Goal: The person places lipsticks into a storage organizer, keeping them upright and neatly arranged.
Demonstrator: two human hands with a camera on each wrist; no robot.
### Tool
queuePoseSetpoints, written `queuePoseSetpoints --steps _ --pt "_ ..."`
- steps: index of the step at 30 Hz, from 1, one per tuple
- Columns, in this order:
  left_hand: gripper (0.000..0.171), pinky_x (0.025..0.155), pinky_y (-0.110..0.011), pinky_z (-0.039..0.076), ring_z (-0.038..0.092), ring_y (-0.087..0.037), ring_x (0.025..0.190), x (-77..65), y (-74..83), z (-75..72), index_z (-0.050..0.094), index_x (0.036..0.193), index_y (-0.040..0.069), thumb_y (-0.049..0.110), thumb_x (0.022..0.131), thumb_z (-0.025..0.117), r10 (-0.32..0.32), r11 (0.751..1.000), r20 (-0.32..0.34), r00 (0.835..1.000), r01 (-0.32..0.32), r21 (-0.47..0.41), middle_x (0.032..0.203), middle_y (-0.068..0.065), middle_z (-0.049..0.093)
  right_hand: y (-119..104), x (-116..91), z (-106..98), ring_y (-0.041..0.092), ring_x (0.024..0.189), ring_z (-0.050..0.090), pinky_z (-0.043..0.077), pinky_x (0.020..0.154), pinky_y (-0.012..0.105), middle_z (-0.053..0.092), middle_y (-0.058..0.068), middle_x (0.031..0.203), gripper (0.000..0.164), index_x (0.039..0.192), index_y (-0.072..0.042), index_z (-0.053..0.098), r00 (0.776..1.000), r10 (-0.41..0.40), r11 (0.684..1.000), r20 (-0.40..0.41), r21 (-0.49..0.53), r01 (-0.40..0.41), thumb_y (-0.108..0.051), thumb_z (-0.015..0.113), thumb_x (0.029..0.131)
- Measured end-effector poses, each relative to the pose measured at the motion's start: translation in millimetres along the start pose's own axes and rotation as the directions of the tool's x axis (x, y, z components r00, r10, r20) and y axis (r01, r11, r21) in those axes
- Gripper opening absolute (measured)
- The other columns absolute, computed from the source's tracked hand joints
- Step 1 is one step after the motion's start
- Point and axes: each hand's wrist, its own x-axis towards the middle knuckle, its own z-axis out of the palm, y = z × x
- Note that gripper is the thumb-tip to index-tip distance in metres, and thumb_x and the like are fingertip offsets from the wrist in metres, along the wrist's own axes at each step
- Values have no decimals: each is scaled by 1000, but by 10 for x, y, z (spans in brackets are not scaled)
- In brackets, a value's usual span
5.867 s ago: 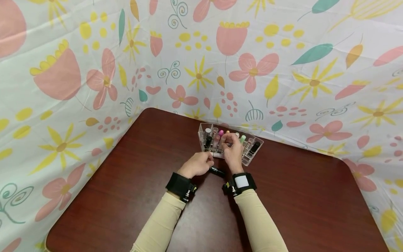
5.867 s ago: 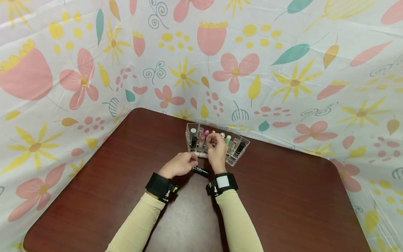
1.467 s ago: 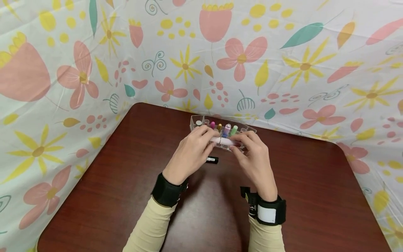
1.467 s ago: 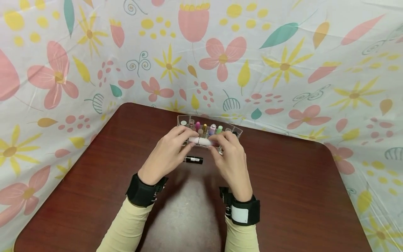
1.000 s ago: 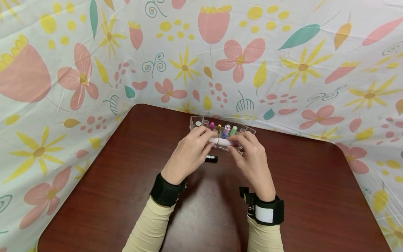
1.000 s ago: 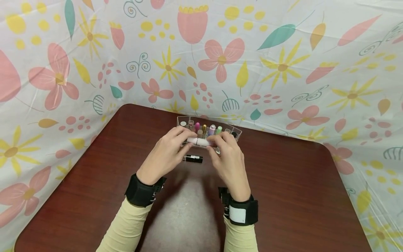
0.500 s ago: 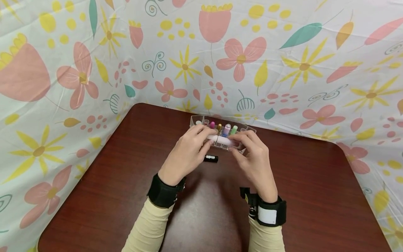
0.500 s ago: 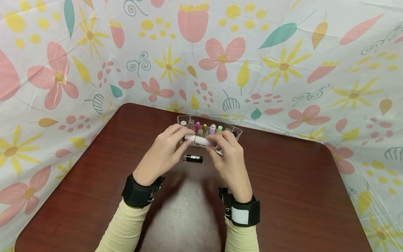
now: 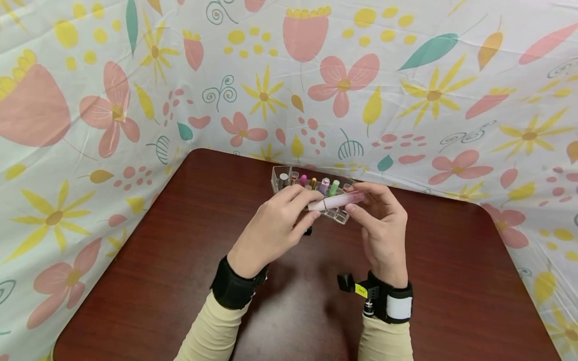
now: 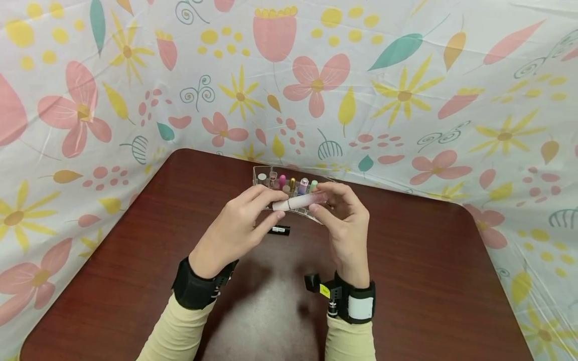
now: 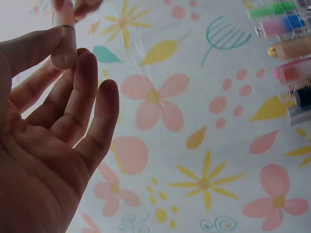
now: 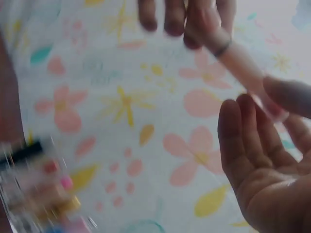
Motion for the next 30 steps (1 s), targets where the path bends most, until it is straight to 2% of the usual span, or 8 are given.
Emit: queuePoseSetpoints --steps 4,8,13,18,22,25,28,30 --pt "34 76 -24 53 57 -10 84 3 35 53 62 131 12 28 101 65 -1 1000 26 1000 1 -5 106 0 64 97 34 -20 23 101 66 59 82 29 67 18 113 41 130 11 56 998 54 954 31 295 -61 24 51 92" --pt "56 76 -25 52 57 -9 82 16 38 100 52 146 15 31 96 72 -4 1000 70 998 4 -6 100 2 63 190 58 -30 24 106 67 59 83 33 69 16 116 39 131 5 57 991 102 911 84 393 -127 20 45 96" --pt "86 69 -23 49 53 -5 74 10 9 162 33 160 19 38 89 79 -30 1000 139 990 30 1 92 6 62 259 69 -14 21 107 69 60 86 34 71 11 119 34 131 0 59 964 234 897 129 354 -265 10 48 101" --pt "99 66 -23 47 53 -6 71 8 -57 246 27 161 14 47 85 81 -57 998 164 985 53 28 85 5 61 309 67 10 16 100 71 60 83 31 71 2 120 28 130 -7 63 922 366 902 124 195 -385 -3 54 104" --pt "105 70 -24 51 56 -10 86 1 -127 297 31 160 14 54 78 83 -70 995 162 984 57 86 108 0 63 354 70 11 13 97 70 60 80 29 70 -1 111 27 128 -11 64 905 413 900 101 106 -422 -5 57 102" --pt "114 87 -31 53 56 -18 112 4 -173 314 32 160 13 61 71 86 -55 990 158 986 34 135 139 -6 53 387 76 7 13 95 69 60 80 30 70 -1 105 27 128 -11 64 895 434 893 101 87 -443 -4 58 102" --pt "119 106 -43 45 47 -24 133 9 -207 328 31 160 13 64 68 87 -34 988 162 986 9 154 154 -6 42 415 74 2 12 97 68 60 81 30 69 -1 108 29 131 -10 62 887 450 887 108 58 -457 -6 59 102" --pt "119 113 -48 39 44 -25 138 2 -226 344 30 160 13 63 68 87 -25 988 169 985 -1 156 157 -5 40 427 67 1 12 100 68 60 82 30 68 -1 112 32 134 -8 60 880 462 883 113 37 -468 -7 60 102"
